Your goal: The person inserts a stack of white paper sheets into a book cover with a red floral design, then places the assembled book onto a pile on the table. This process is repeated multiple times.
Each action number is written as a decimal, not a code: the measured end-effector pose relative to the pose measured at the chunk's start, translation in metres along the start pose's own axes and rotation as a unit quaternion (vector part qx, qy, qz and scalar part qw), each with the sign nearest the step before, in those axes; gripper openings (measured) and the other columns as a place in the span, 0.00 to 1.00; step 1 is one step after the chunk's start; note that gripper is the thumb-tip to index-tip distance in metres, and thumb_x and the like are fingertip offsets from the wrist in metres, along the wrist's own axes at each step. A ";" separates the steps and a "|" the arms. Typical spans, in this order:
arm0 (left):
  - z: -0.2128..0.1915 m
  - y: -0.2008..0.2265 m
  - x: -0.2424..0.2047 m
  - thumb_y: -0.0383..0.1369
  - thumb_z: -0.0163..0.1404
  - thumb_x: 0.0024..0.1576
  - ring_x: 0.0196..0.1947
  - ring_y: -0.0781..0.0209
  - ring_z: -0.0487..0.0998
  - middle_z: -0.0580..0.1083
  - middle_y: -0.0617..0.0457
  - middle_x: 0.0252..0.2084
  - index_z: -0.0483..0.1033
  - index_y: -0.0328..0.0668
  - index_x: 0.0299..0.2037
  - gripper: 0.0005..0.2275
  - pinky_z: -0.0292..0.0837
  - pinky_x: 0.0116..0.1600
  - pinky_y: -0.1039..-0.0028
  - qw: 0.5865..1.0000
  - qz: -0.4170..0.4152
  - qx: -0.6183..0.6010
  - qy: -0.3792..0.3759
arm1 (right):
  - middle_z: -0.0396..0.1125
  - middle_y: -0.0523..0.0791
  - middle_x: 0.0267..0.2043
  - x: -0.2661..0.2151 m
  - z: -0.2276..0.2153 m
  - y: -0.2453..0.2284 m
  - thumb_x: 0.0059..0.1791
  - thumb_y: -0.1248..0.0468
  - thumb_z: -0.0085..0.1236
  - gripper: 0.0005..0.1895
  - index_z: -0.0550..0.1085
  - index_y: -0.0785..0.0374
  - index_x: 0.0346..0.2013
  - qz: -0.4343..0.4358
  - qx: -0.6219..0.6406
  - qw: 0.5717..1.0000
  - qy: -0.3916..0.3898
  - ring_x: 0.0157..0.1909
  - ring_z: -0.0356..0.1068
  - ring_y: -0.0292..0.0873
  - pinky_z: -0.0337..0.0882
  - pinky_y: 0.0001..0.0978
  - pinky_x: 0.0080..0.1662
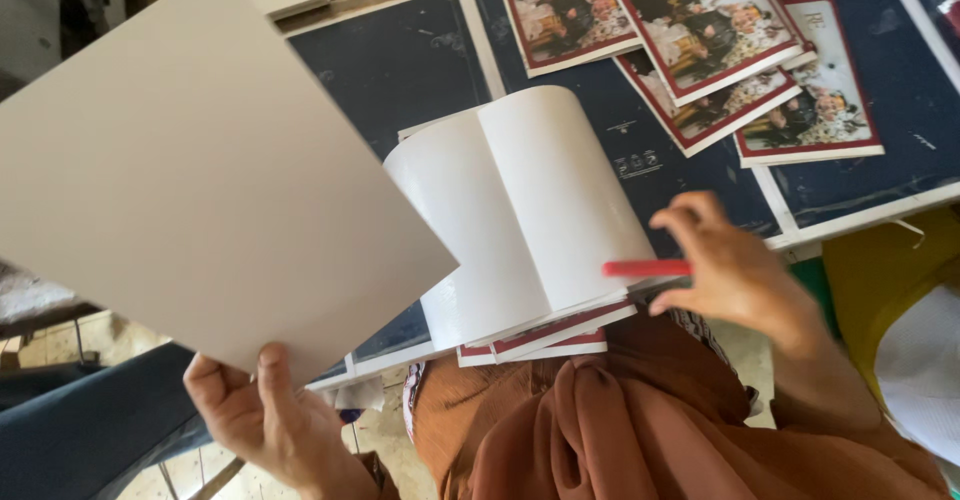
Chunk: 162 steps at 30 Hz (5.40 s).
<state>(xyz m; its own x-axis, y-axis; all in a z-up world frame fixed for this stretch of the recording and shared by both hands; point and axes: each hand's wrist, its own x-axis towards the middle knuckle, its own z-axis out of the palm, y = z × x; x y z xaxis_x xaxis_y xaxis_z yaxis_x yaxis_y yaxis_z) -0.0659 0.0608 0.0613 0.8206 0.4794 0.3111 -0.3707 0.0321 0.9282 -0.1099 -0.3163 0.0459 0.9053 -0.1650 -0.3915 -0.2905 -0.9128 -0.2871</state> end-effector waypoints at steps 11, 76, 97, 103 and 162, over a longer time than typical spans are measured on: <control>0.004 0.005 -0.013 0.30 0.49 0.53 0.52 0.66 0.69 0.69 0.51 0.54 0.59 0.43 0.51 0.17 0.67 0.59 0.74 0.996 -0.075 -0.009 0.041 | 0.50 0.47 0.55 0.015 0.022 0.020 0.33 0.59 0.66 0.26 0.61 0.56 0.37 -0.180 -0.157 0.965 0.111 0.46 0.66 0.47 0.78 0.36 0.23; 0.045 -0.096 -0.006 0.42 0.54 0.49 0.56 0.55 0.61 0.70 0.52 0.56 0.67 0.58 0.59 0.25 0.44 0.54 0.58 0.840 0.076 0.369 -0.391 | 0.53 0.46 0.38 0.041 0.019 -0.066 0.36 0.55 0.68 0.23 0.75 0.65 0.39 -0.227 -0.066 0.919 0.316 0.41 0.60 0.51 0.69 0.34 0.33; 0.125 -0.088 -0.034 0.57 0.44 0.49 0.69 0.37 0.38 0.46 0.54 0.70 0.51 0.64 0.65 0.33 0.37 0.60 0.31 0.656 0.187 0.391 -0.617 | 0.59 0.48 0.36 -0.027 0.107 0.052 0.38 0.69 0.56 0.43 0.51 0.70 0.65 -0.138 0.512 0.836 0.140 0.20 0.58 0.33 0.60 0.22 0.28; 0.118 -0.085 -0.011 0.49 0.48 0.51 0.66 0.37 0.50 0.55 0.47 0.67 0.60 0.50 0.61 0.29 0.42 0.61 0.34 0.795 0.025 0.184 -0.578 | 0.59 0.49 0.40 0.001 0.083 0.006 0.32 0.54 0.67 0.33 0.69 0.61 0.48 -0.369 0.217 0.849 0.311 0.25 0.59 0.42 0.65 0.34 0.28; 0.119 -0.002 -0.018 0.49 0.51 0.48 0.26 0.68 0.66 0.66 0.56 0.27 0.65 0.38 0.31 0.19 0.64 0.33 0.80 0.939 0.048 0.073 -0.333 | 0.64 0.42 0.30 0.048 -0.042 -0.130 0.49 0.61 0.48 0.09 0.69 0.59 0.26 -0.516 0.418 0.748 0.008 0.35 0.64 0.39 0.65 0.31 0.45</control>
<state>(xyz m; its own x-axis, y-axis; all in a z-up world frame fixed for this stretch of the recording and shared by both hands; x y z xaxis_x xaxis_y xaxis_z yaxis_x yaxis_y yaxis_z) -0.0283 -0.0519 0.0781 0.8942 -0.1828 0.4088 -0.4337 -0.1266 0.8921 -0.0152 -0.2212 0.1014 0.7825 0.4557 0.4242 0.4791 -0.0056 -0.8778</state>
